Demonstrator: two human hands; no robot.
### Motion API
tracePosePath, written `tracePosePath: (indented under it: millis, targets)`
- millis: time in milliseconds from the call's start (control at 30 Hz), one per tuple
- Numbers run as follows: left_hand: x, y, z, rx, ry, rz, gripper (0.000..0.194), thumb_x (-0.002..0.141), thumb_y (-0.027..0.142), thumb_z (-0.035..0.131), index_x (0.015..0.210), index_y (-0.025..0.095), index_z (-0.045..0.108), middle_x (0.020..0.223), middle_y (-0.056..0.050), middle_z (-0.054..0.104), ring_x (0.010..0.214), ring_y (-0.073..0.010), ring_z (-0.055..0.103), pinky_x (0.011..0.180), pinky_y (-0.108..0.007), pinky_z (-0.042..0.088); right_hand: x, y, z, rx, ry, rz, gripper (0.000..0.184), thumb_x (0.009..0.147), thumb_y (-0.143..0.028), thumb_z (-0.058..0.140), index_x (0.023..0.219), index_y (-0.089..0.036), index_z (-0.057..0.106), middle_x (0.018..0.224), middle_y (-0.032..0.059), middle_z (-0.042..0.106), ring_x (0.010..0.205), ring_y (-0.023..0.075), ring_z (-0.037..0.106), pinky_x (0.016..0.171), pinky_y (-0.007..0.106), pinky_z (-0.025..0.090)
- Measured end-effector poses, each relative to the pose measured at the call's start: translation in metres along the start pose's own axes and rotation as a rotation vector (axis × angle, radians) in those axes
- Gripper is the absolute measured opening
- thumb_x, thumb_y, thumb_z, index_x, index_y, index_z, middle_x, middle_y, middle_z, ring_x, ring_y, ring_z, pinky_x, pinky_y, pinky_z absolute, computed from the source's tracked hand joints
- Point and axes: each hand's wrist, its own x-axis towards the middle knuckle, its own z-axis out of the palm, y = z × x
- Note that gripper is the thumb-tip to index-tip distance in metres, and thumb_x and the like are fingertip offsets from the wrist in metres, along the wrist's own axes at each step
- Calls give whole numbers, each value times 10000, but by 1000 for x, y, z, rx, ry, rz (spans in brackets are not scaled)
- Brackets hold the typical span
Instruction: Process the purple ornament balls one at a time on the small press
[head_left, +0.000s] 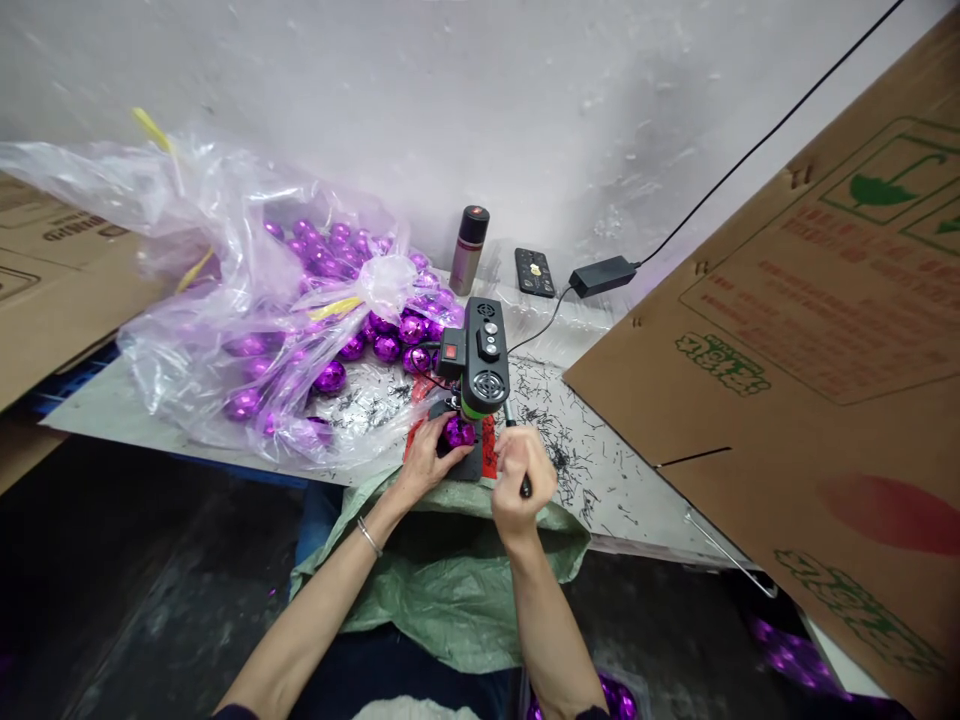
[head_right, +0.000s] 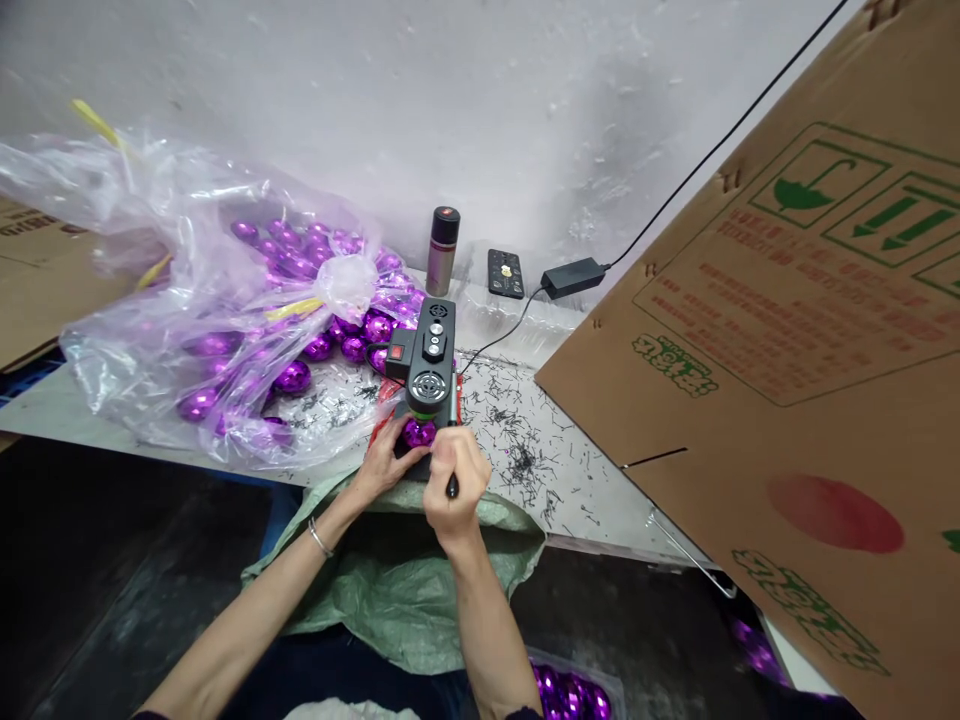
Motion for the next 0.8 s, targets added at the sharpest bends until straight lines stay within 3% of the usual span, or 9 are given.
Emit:
tracePosePath:
  millis: [133,267,367,467,567,667,733,800]
  targets:
    - [-19,9,-9,13,-27,60,548,920,396,721,1400,201,541,1338,-158,690,1268,-318,664,1107,-530,516,20,-18,-5,12,-21,132,358,1036,-178,449,681,-219,478,682,-16,520,648,123,524,615,286,421]
    - [-65,25,-27,103,-78,218,593,937,409,702,1454,218,481,1439,-185,627,1356,-330,610,1188,-585,436,11,-13,-4,24,-12,75,353,1025,-135,438,685,-219,481,691,-7,535,674,135,545,635,300,430]
    - [-77,31,-51,179,-75,271,769,911,532,714,1531,203,399,1469,-207,601,1363,-349,596,1160,-565,471,0,-5,-2,27,0,34,347,1008,-89,442,688,-218,476,691,-4,545,667,136,547,619,302,412]
    - [-44,21,-88,326,101,187,558,1019,384,550,1529,198,422,1448,-191,617,1359,-328,591,1154,-529,472,-6,0,-1,29,15,6,337,996,-77,452,693,-221,491,678,-2,537,650,147,549,587,310,396]
    - [12,-2,-128,577,258,-103,412,1009,234,454,1395,137,560,1373,-231,637,1296,-371,606,1130,-575,457,-7,1,0,25,15,-8,341,991,-81,452,685,-226,490,673,1,537,648,161,559,581,320,404]
    - [56,-24,-152,763,151,-368,461,919,177,541,1367,73,573,1358,-293,607,1237,-435,607,1031,-589,498,-7,0,0,14,4,-13,338,989,-80,451,686,-226,488,685,4,556,636,156,553,584,321,411]
    - [71,-33,-158,777,79,-427,506,872,147,592,1373,79,574,1365,-295,598,1223,-441,612,1016,-582,502,-6,0,0,5,2,-26,337,989,-77,446,690,-227,484,682,2,555,636,153,552,589,317,415]
    - [79,-36,-160,674,98,-435,498,848,166,650,1340,104,607,1334,-268,627,1219,-433,622,1028,-576,499,-6,0,1,-1,5,-44,335,990,-72,439,696,-228,477,675,-1,545,644,151,555,596,312,419]
